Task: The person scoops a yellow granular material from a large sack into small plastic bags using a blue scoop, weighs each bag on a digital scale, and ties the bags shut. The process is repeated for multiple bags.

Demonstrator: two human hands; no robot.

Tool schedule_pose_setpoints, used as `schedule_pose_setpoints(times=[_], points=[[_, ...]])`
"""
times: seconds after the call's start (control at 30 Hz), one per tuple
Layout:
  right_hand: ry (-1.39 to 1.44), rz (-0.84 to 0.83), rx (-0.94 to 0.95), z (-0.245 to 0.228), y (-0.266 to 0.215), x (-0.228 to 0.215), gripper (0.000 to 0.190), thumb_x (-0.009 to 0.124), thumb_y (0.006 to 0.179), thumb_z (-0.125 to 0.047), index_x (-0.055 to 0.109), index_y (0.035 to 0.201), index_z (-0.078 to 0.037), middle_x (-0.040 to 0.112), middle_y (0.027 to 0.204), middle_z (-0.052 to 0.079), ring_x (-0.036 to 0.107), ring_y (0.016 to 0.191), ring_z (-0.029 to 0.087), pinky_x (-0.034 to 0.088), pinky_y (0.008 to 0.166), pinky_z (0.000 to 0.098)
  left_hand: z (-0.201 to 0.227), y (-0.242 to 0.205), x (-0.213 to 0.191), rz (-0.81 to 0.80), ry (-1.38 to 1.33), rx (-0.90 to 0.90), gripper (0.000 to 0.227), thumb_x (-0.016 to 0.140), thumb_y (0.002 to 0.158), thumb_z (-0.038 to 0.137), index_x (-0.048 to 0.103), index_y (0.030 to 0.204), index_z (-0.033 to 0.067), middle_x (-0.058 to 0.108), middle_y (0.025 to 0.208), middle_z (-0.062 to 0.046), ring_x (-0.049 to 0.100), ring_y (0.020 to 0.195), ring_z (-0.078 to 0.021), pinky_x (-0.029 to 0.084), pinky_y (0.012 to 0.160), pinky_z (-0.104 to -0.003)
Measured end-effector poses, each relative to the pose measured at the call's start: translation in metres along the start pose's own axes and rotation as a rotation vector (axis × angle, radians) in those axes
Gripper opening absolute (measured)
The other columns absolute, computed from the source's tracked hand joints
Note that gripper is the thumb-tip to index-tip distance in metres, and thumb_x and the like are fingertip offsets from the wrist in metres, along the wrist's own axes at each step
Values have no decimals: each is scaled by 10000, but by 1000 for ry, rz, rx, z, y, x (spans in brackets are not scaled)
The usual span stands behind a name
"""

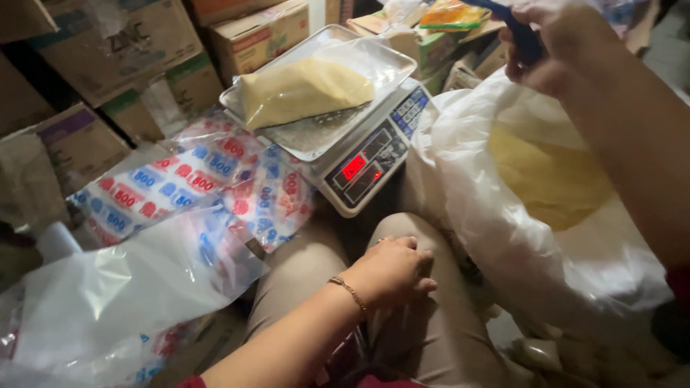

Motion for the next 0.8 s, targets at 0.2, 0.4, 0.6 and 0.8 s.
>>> schedule_pose_setpoints(times=[0.2, 0.4, 0.6, 0.8], points=[[-176, 90, 13, 36, 77, 25, 115, 641, 999, -204, 641, 1085, -130, 699, 886, 22, 645, 758, 121, 515, 657, 293, -4, 3, 1, 33, -22, 19, 461, 721, 846, 478, 696, 1135, 119, 658, 1145, -186, 625, 1125, -406, 511, 945, -503], [-487, 147, 95, 68, 107, 11, 105, 643, 994, -251, 674, 1033, -159, 667, 841, -12, 577, 648, 89, 447, 561, 272, -7, 3, 0, -11, -45, -57, 505, 709, 845, 482, 687, 1235, 162, 637, 1211, -164, 596, 1125, -422, 515, 929, -506], [-646, 32, 62, 84, 98, 25, 127, 644, 983, -223, 719, 1015, -125, 646, 777, 18, 510, 597, 94, 366, 492, 261, -3, 0, -5, -41, 4, -40, 462, 683, 884, 503, 705, 1187, 155, 655, 1198, -156, 612, 1140, -387, 515, 975, -489], [-724, -265, -138, 74, 86, 79, 110, 665, 985, -167, 728, 1046, -102, 656, 819, 11, 524, 634, 85, 376, 523, 255, -4, 1, -5, -21, -34, -76, 529, 677, 868, 520, 658, 1291, 203, 588, 1263, -195, 585, 1146, -417, 515, 929, -510]])
Point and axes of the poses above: each hand's wrist, its own y-axis towards the middle knuckle, its own x-axis out of the palm, z = x × y, the point moved 4 cm from there along y, towards the middle knuckle
